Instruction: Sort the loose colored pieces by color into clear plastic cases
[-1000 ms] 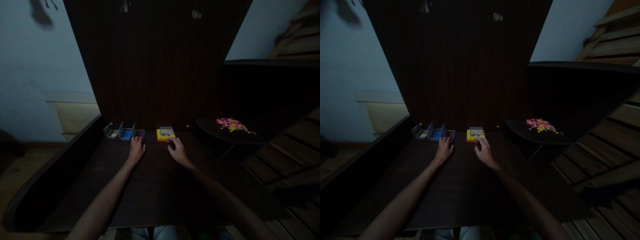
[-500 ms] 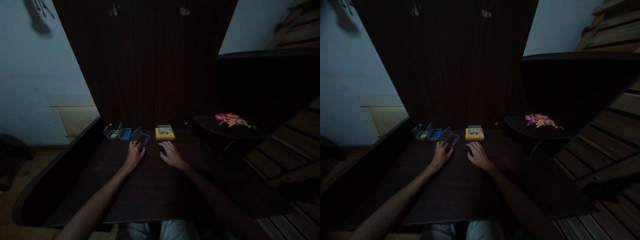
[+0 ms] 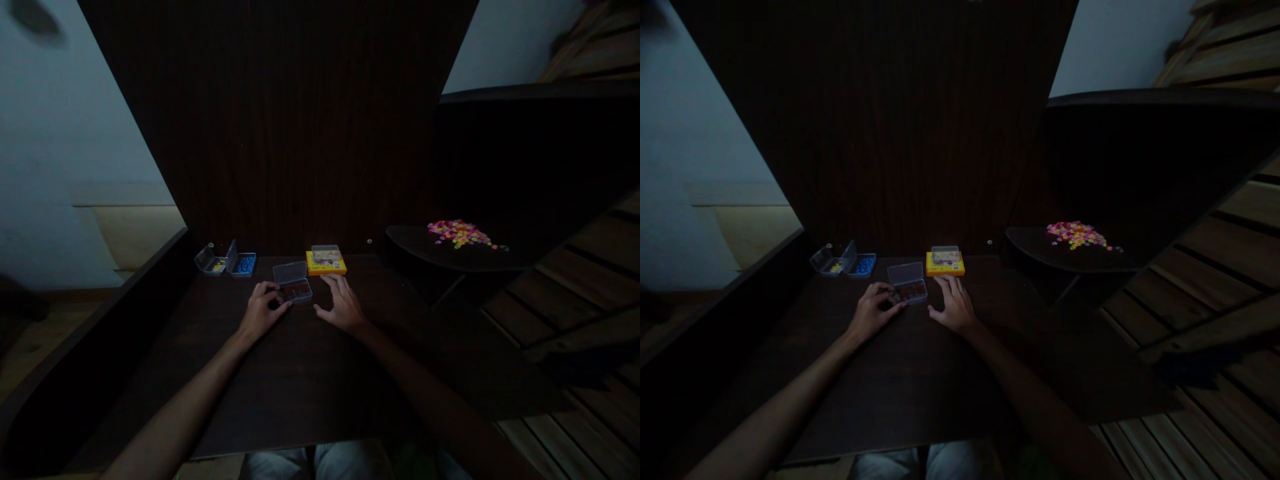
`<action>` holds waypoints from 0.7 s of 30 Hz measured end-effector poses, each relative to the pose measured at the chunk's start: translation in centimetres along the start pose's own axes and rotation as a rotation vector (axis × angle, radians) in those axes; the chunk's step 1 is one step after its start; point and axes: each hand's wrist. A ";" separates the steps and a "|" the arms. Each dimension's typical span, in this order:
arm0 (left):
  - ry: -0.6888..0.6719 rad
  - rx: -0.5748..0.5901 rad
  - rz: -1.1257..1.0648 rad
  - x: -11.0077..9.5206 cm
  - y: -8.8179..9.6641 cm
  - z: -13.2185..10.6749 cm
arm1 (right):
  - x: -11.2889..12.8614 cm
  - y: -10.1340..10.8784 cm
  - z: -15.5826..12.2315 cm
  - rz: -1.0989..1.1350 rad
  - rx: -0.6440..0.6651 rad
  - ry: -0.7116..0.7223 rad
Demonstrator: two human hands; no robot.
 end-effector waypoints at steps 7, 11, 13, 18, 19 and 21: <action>-0.066 0.099 -0.086 -0.9 0.2 -0.4 | -0.2 -0.1 -0.4 0.101 -0.036 -0.027; -0.084 0.143 -0.104 -1.4 0.3 -0.5 | 0.1 0.2 -0.8 0.266 0.026 -0.058; -0.084 0.166 -0.123 -1.5 0.4 -0.5 | 0.2 0.3 -0.8 0.339 0.051 -0.078; -0.053 0.182 -0.180 -1.9 0.5 -0.4 | 0.5 0.0 -0.7 0.439 0.096 -0.111; -0.036 0.166 -0.190 -2.0 0.5 -0.4 | 0.4 0.0 -0.7 0.446 0.101 -0.114; 0.014 0.113 -0.224 -2.0 0.4 -0.4 | 0.3 0.0 -0.7 0.448 0.109 -0.121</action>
Point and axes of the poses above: each hand's wrist, its own z-axis towards the middle knuckle, its own y-axis out of the back of the hand, x = y × z, and after that the axes turned 2 degrees about y, right-handed
